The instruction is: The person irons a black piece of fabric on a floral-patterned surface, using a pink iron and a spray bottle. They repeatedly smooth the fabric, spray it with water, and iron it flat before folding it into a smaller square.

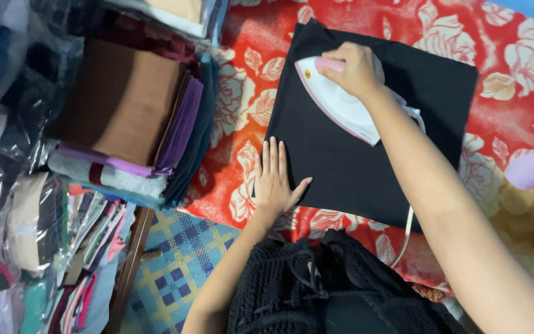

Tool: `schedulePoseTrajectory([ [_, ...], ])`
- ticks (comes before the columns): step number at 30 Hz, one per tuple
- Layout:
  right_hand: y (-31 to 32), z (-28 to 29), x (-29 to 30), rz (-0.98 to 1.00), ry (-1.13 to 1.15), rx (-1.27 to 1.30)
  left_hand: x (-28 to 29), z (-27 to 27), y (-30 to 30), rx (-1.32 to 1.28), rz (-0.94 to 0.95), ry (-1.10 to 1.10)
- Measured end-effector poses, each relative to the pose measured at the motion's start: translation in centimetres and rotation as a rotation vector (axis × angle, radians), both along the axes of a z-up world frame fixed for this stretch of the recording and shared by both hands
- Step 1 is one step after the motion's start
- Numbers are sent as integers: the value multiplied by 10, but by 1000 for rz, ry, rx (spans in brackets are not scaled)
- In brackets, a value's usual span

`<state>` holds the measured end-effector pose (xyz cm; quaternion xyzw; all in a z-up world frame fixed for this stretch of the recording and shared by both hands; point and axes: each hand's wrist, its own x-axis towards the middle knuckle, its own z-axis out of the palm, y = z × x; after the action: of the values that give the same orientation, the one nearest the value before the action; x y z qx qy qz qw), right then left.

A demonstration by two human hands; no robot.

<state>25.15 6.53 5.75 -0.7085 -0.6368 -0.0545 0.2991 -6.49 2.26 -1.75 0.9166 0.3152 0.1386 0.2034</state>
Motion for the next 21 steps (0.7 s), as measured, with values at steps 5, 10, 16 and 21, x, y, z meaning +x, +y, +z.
schedulePoseTrajectory([
  [5, -60, 14, 3, -229, 23, -148, 0, 0, 0, 40, -28, -1],
  [10, -116, 17, 8, -383, 68, -167, -1, 1, -1, 51, -32, -29],
  [16, -185, -15, 37, -518, 113, -128, 1, -3, 1, -81, -59, 263],
  [21, -229, -26, 49, -691, 84, -130, 0, -2, 1, -89, -44, 222],
])
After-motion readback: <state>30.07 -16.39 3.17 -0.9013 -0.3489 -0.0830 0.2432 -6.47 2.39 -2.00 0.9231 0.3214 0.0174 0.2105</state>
